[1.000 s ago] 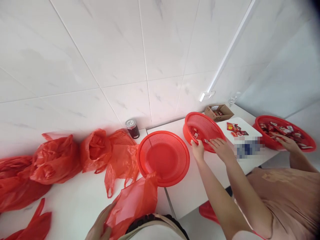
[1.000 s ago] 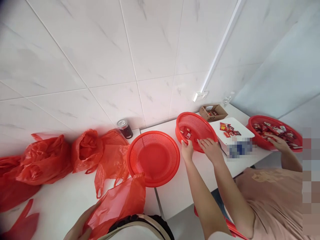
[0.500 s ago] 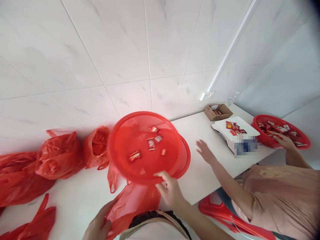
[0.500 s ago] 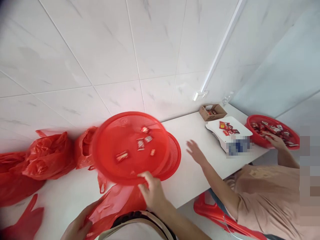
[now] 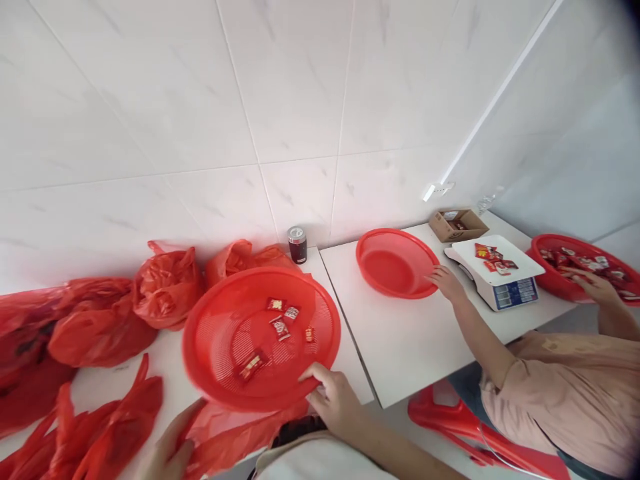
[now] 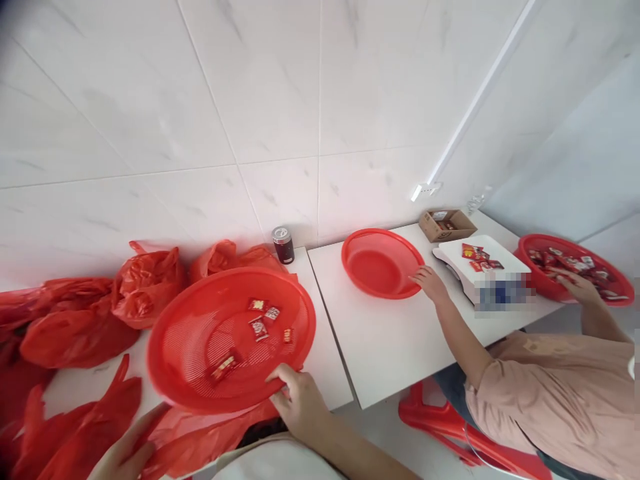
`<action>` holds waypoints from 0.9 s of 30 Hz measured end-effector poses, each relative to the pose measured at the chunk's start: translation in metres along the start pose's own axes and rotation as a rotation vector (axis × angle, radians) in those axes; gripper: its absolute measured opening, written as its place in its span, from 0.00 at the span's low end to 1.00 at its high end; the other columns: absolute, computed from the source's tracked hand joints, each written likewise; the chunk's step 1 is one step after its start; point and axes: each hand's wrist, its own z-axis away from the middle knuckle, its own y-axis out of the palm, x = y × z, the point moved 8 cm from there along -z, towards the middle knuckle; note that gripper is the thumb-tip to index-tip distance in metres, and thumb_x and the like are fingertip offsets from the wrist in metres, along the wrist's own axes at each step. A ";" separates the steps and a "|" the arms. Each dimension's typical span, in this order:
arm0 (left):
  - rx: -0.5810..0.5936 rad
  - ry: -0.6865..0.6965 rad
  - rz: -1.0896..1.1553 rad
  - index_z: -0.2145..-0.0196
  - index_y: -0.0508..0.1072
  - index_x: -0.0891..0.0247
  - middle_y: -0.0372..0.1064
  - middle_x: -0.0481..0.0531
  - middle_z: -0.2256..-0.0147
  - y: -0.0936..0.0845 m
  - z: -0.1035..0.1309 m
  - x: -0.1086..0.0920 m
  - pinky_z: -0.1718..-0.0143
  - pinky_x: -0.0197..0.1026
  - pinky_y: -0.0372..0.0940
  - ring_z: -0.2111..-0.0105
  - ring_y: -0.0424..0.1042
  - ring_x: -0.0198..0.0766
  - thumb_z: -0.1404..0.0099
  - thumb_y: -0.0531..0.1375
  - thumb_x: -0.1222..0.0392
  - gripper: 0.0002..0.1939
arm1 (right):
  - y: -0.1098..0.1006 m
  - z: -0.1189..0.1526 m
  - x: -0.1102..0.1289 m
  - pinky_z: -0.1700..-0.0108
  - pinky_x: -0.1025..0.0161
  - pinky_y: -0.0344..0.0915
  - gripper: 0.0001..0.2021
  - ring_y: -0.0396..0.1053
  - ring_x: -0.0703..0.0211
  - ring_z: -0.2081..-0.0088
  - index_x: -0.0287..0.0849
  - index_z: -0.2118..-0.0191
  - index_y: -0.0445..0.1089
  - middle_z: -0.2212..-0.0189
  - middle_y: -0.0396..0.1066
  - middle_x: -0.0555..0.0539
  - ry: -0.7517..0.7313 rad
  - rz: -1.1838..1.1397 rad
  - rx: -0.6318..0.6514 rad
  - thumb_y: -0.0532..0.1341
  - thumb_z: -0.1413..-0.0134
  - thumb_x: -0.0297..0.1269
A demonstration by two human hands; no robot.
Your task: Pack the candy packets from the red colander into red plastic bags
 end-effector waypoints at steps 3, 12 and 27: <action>0.106 0.020 0.095 0.54 0.77 0.54 0.73 0.48 0.48 -0.001 0.013 -0.019 0.35 0.54 0.48 0.42 0.65 0.55 0.50 0.59 0.57 0.23 | -0.009 0.012 -0.022 0.63 0.66 0.64 0.12 0.71 0.59 0.66 0.44 0.59 0.69 0.67 0.75 0.49 0.070 0.079 -0.133 0.53 0.47 0.27; 0.279 0.137 0.333 0.40 0.66 0.55 0.62 0.47 0.39 0.021 0.023 -0.080 0.34 0.52 0.42 0.36 0.55 0.48 0.46 0.54 0.62 0.34 | -0.039 0.029 -0.127 0.55 0.54 0.67 0.18 0.73 0.49 0.58 0.44 0.48 0.65 0.57 0.74 0.41 0.267 0.289 -0.566 0.51 0.41 0.44; 0.377 0.092 0.349 0.38 0.63 0.56 0.62 0.45 0.39 0.061 0.015 -0.093 0.36 0.49 0.51 0.38 0.57 0.51 0.47 0.55 0.61 0.36 | -0.163 -0.010 -0.147 0.43 0.59 0.59 0.26 0.63 0.54 0.42 0.43 0.38 0.58 0.43 0.64 0.41 0.463 0.508 -0.554 0.56 0.42 0.39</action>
